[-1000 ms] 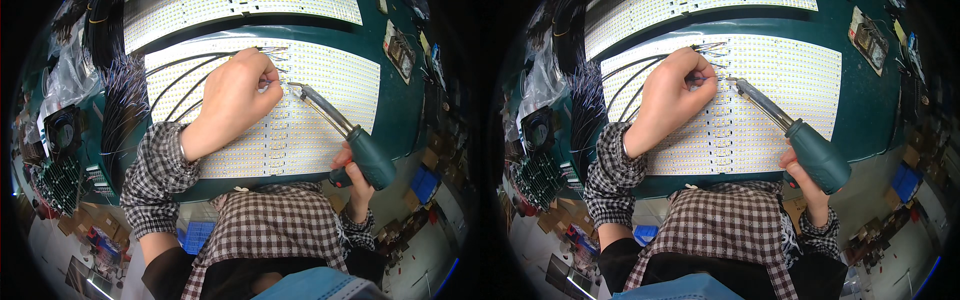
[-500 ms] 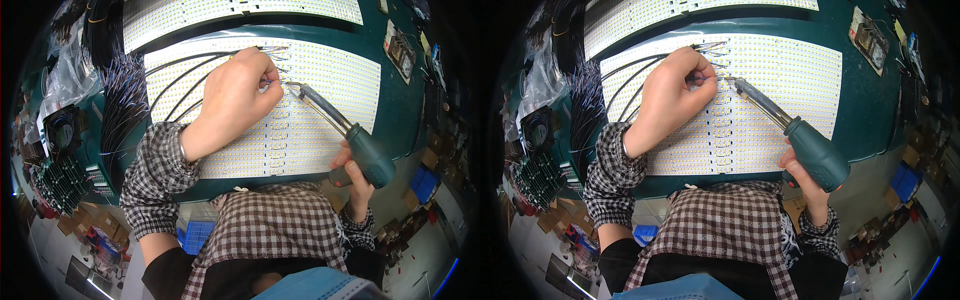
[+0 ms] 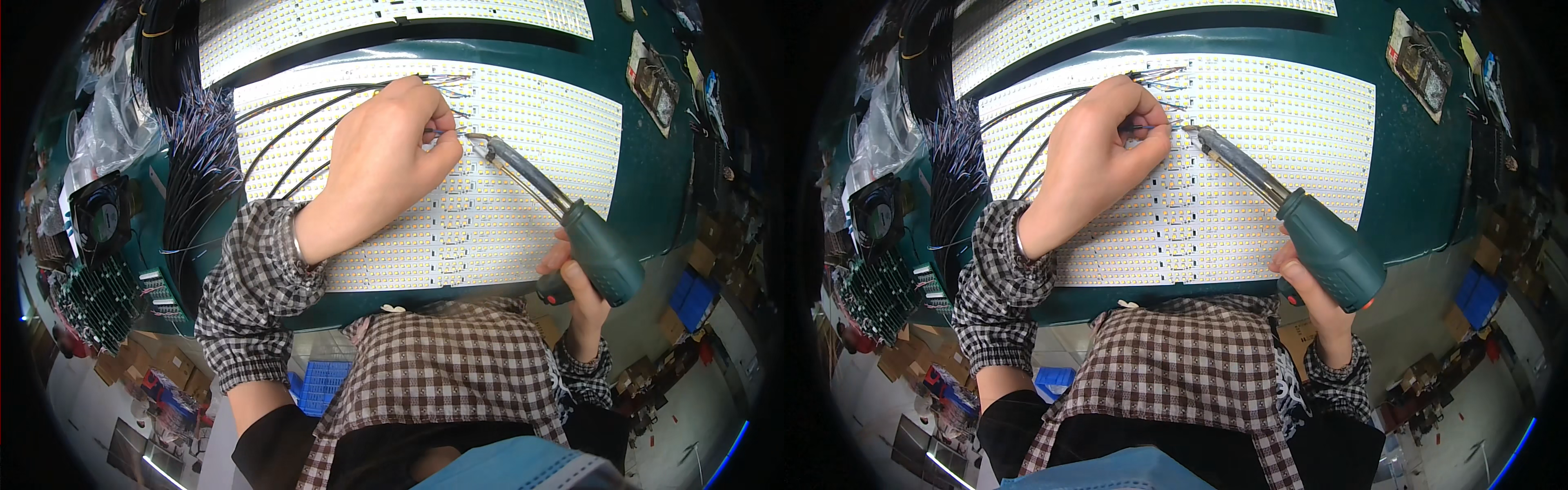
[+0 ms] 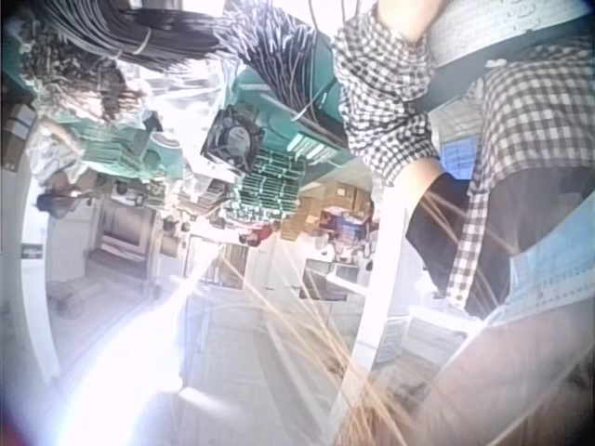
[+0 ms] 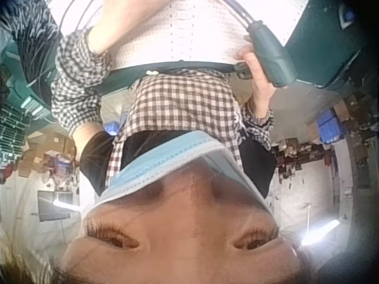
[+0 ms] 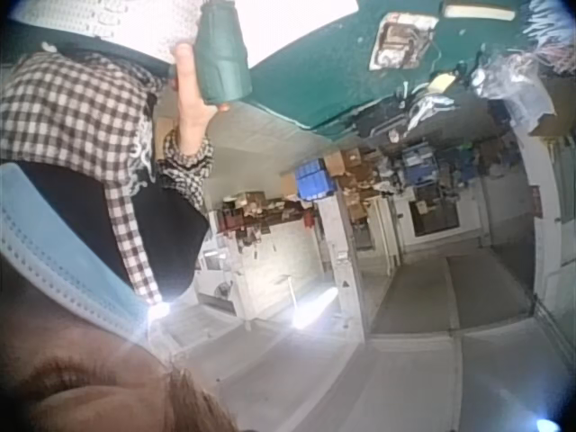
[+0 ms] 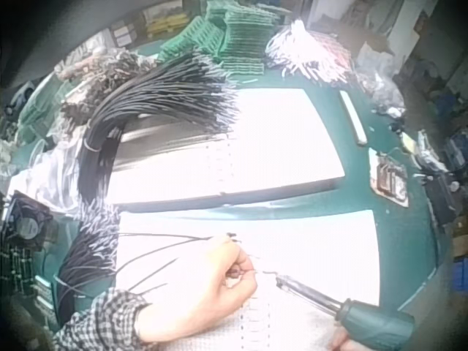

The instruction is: The person solders black wires to a large LED panel using a soldering iron. They repeatedly pick up wires, position them on the panel, and apply the soldering iron to secure the connections.

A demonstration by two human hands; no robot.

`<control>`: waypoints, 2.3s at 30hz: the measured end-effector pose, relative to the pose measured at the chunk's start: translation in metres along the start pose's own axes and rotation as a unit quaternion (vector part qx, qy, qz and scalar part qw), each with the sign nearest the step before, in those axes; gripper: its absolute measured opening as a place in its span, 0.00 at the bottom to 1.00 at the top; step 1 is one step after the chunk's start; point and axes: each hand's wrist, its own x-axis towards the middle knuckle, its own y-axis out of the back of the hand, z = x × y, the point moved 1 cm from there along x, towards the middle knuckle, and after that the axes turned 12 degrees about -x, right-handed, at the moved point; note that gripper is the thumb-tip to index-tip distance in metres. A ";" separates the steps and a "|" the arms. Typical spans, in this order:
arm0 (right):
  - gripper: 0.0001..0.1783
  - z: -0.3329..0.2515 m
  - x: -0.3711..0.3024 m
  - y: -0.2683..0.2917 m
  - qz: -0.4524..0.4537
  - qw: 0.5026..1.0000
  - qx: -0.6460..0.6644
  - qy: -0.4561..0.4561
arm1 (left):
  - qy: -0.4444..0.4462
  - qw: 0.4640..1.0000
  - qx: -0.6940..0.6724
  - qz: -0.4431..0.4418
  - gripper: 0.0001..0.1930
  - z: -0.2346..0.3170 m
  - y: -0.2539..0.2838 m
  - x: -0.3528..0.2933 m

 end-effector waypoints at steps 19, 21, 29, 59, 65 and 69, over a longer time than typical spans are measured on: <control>0.26 0.002 0.000 0.003 0.022 0.999 -0.018 0.028 | 0.007 1.000 -0.001 0.000 0.03 0.000 0.000 0.000; 0.26 0.004 0.000 0.004 0.025 0.999 -0.008 0.029 | 0.004 1.000 0.001 -0.003 0.03 -0.001 -0.001 0.000; 0.28 0.005 -0.002 0.005 0.059 0.998 0.001 0.010 | -0.011 0.999 -0.023 -0.039 0.04 0.000 0.004 0.001; 0.29 0.010 -0.002 0.006 0.041 0.999 0.019 -0.002 | -0.003 1.000 -0.009 0.007 0.04 -0.001 -0.008 0.001; 0.28 0.009 -0.001 0.003 0.048 0.999 0.011 0.001 | -0.018 1.000 -0.001 0.010 0.04 -0.002 -0.010 0.001; 0.27 0.008 0.001 0.004 0.020 0.999 0.017 0.018 | -0.021 1.000 -0.003 0.009 0.04 -0.002 -0.009 0.000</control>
